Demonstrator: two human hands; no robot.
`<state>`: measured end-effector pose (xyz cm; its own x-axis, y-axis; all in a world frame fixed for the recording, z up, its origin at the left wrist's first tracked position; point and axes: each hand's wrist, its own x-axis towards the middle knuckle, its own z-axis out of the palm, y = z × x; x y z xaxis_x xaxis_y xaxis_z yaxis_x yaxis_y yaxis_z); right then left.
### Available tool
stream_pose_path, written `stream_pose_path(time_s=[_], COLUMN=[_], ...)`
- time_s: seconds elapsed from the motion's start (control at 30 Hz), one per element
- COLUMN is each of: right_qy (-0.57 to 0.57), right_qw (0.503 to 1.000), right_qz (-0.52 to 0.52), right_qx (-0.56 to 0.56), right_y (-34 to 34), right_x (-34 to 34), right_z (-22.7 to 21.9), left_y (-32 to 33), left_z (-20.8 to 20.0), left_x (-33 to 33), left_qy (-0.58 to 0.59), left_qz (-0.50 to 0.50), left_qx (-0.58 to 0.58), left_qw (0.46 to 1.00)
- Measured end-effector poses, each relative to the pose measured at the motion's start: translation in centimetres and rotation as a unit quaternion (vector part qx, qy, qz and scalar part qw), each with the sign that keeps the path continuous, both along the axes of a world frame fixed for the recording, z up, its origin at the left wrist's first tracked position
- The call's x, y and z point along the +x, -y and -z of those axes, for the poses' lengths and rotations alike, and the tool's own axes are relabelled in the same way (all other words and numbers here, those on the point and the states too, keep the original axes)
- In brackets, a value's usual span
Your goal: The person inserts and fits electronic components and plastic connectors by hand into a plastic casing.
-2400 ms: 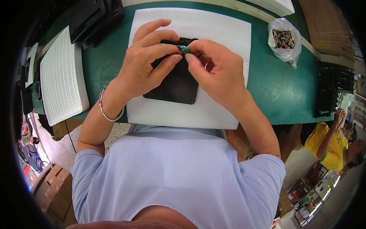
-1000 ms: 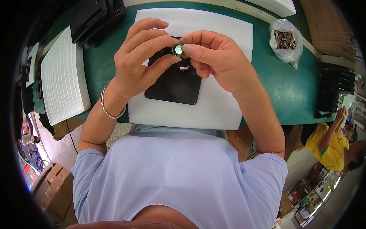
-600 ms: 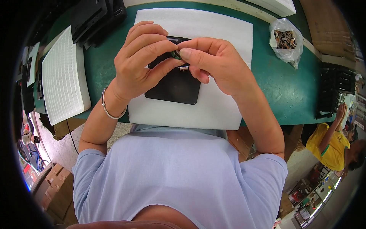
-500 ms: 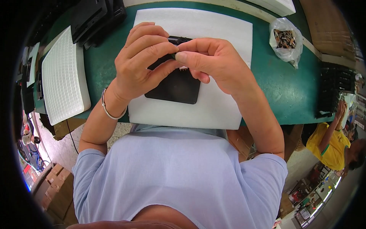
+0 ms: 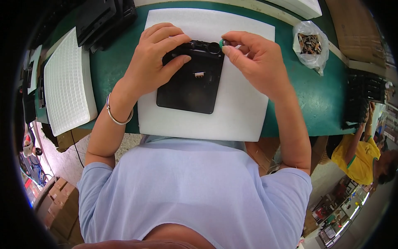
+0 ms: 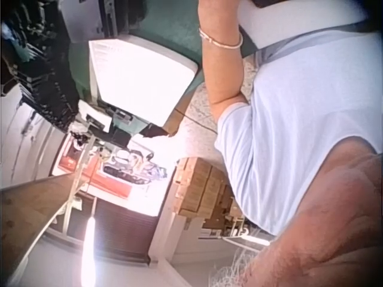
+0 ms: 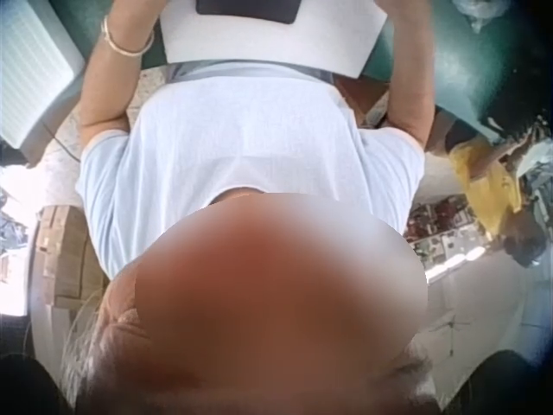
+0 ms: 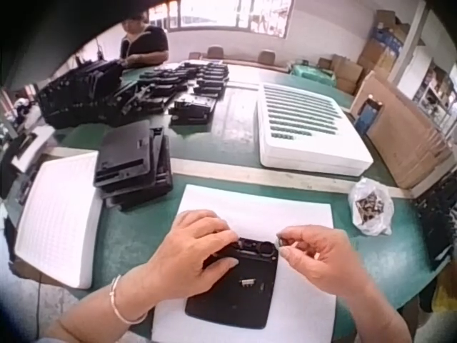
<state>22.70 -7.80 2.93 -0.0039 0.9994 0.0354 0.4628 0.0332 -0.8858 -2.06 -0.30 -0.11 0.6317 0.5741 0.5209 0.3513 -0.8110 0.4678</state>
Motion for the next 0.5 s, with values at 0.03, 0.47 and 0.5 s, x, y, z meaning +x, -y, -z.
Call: stream_pose_path(time_s=[0.03, 0.47, 0.5], right_qy=[0.064, 0.182, 0.199], right_qw=[0.997, 0.975, 0.972], right_qz=[-0.017, -0.041, -0.040], right_qx=[0.030, 0.122, 0.122], right_y=[0.0, -0.4, -0.4], right_x=[-0.1, -1.7, -1.8], right_z=[0.1, 0.0, -0.1], left_y=[0.0, 0.0, 0.0], left_z=[0.1, 0.2, 0.2], left_x=[0.1, 0.3, 0.3], left_qy=[-0.006, -0.044, -0.044], left_qz=[-0.008, -0.024, -0.024], left_qx=[0.001, -0.001, -0.002], left_qw=[1.000, 0.999, 0.999])
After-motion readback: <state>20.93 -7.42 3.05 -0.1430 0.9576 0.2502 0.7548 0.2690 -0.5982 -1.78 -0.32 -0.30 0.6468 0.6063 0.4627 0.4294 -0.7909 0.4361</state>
